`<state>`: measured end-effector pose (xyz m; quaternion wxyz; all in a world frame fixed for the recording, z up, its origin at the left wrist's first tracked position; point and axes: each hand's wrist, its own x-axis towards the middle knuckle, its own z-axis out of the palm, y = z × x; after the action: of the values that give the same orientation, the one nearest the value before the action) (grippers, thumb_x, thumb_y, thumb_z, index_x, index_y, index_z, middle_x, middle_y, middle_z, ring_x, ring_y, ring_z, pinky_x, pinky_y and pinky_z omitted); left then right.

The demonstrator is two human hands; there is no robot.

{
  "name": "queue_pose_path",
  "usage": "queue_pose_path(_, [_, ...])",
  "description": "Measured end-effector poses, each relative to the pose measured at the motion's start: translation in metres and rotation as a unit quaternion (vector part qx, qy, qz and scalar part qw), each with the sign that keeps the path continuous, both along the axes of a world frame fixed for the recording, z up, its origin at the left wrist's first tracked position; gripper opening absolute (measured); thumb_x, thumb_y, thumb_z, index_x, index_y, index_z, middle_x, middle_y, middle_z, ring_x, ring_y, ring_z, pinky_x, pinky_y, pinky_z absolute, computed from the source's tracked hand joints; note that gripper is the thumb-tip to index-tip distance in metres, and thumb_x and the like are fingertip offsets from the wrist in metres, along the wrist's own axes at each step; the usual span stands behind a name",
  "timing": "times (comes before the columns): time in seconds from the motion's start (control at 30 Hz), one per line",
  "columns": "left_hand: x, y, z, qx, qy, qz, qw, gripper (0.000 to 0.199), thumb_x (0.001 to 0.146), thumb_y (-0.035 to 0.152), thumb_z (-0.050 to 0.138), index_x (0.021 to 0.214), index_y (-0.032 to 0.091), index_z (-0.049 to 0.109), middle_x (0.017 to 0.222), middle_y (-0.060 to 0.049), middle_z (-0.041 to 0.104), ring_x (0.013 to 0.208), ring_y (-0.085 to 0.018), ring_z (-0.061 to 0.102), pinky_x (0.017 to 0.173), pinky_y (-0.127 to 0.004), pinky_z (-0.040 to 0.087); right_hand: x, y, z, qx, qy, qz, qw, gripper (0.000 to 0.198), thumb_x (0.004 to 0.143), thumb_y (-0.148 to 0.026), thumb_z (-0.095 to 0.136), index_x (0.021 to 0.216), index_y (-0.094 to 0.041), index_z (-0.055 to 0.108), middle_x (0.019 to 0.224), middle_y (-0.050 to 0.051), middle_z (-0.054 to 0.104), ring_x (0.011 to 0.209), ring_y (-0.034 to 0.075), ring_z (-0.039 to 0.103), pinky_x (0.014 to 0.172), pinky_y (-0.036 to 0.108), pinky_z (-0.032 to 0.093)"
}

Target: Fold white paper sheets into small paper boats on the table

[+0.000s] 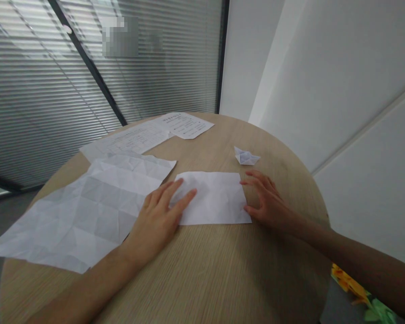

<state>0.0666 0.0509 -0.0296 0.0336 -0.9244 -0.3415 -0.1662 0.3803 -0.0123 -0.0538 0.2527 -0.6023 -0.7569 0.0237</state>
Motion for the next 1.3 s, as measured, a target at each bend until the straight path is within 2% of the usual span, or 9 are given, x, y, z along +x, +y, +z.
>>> queue_pose_path(0.1, [0.011, 0.006, 0.010, -0.049, 0.126, -0.137, 0.981, 0.064, 0.090, 0.004, 0.043, 0.143, 0.039, 0.044, 0.157, -0.002, 0.037, 0.141, -0.031, 0.038, 0.112, -0.054, 0.034, -0.005, 0.017, 0.010, -0.075, -0.071, 0.152, 0.983, 0.065, 0.083, -0.024, 0.057, 0.146, -0.023, 0.038, 0.160, 0.012, 0.026, 0.150, 0.030, 0.016, 0.118, 0.055, 0.019])
queue_pose_path(0.23, [0.021, 0.013, 0.019, -0.093, 0.190, -0.193, 0.958, 0.049, 0.094, 0.008, 0.045, 0.132, 0.035, 0.058, 0.148, 0.002, 0.051, 0.136, -0.027, 0.046, 0.112, -0.049, 0.036, -0.011, 0.036, 0.012, -0.160, -0.127, 0.234, 0.950, 0.060, 0.095, -0.043, 0.050, 0.150, -0.024, 0.037, 0.161, 0.011, 0.026, 0.149, 0.030, 0.019, 0.119, 0.055, 0.015])
queue_pose_path(0.43, [0.022, 0.000, 0.018, -0.072, 0.148, -0.115, 0.980, 0.030, 0.094, 0.022, 0.049, 0.118, 0.016, 0.066, 0.131, -0.012, 0.064, 0.124, -0.031, 0.057, 0.107, -0.051, 0.043, -0.015, 0.015, 0.017, -0.107, -0.145, 0.211, 0.961, 0.069, 0.088, -0.061, 0.057, 0.142, -0.018, 0.050, 0.147, 0.017, 0.050, 0.132, 0.034, 0.047, 0.110, 0.051, 0.033])
queue_pose_path(0.53, [0.024, -0.011, 0.015, -0.078, 0.134, -0.055, 0.986, 0.041, 0.098, 0.041, 0.047, 0.116, 0.010, 0.066, 0.125, -0.017, 0.066, 0.120, -0.032, 0.060, 0.105, -0.049, 0.046, -0.021, 0.000, 0.028, -0.096, -0.131, 0.243, 0.956, 0.060, 0.088, -0.060, 0.058, 0.130, -0.018, 0.061, 0.130, 0.017, 0.063, 0.116, 0.031, 0.059, 0.102, 0.048, 0.039])
queue_pose_path(0.7, [0.018, -0.009, 0.000, -0.052, 0.120, -0.038, 0.991, 0.062, 0.094, 0.059, 0.046, 0.133, 0.012, 0.056, 0.147, -0.019, 0.049, 0.139, -0.036, 0.042, 0.112, -0.051, 0.038, -0.037, 0.018, 0.031, -0.098, -0.103, 0.288, 0.947, 0.038, 0.094, -0.051, 0.054, 0.099, -0.018, 0.072, 0.096, 0.009, 0.073, 0.091, 0.022, 0.066, 0.091, 0.040, 0.046])
queue_pose_path(0.8, [0.010, -0.001, -0.008, -0.045, 0.121, -0.061, 0.990, 0.078, 0.091, 0.069, 0.039, 0.146, 0.013, 0.043, 0.154, -0.017, 0.039, 0.143, -0.036, 0.034, 0.115, -0.053, 0.032, -0.046, 0.046, 0.019, -0.020, -0.103, 0.278, 0.955, 0.075, 0.082, -0.064, 0.063, 0.133, -0.010, 0.056, 0.139, 0.020, 0.055, 0.128, 0.032, 0.050, 0.107, 0.048, 0.036])
queue_pose_path(0.9, [0.005, 0.005, -0.012, -0.043, 0.132, -0.062, 0.988, 0.096, 0.083, 0.081, 0.037, 0.150, 0.011, 0.037, 0.155, -0.019, 0.035, 0.144, -0.038, 0.031, 0.116, -0.053, 0.027, -0.050, 0.065, 0.005, -0.043, -0.143, 0.289, 0.945, 0.107, 0.076, -0.077, 0.057, 0.149, -0.002, 0.033, 0.155, 0.026, 0.031, 0.145, 0.036, 0.027, 0.118, 0.052, 0.019])
queue_pose_path(1.1, [0.000, 0.008, -0.018, -0.043, 0.138, -0.065, 0.987, 0.119, 0.069, 0.093, 0.035, 0.151, 0.007, 0.031, 0.156, -0.024, 0.028, 0.145, -0.040, 0.028, 0.117, -0.054, 0.022, -0.032, 0.045, 0.003, -0.119, -0.155, 0.328, 0.924, 0.110, 0.077, -0.080, 0.053, 0.153, -0.005, 0.024, 0.160, 0.024, 0.020, 0.150, 0.034, 0.015, 0.121, 0.052, 0.007])
queue_pose_path(1.3, [-0.003, 0.008, -0.015, -0.065, 0.133, -0.076, 0.986, 0.113, 0.073, 0.090, 0.038, 0.154, 0.011, 0.026, 0.159, -0.021, 0.025, 0.146, -0.040, 0.025, 0.117, -0.056, 0.020, -0.006, 0.010, 0.011, -0.150, -0.133, 0.347, 0.916, 0.098, 0.081, -0.069, 0.060, 0.153, -0.011, 0.028, 0.159, 0.016, 0.029, 0.149, 0.028, 0.023, 0.122, 0.047, 0.013])
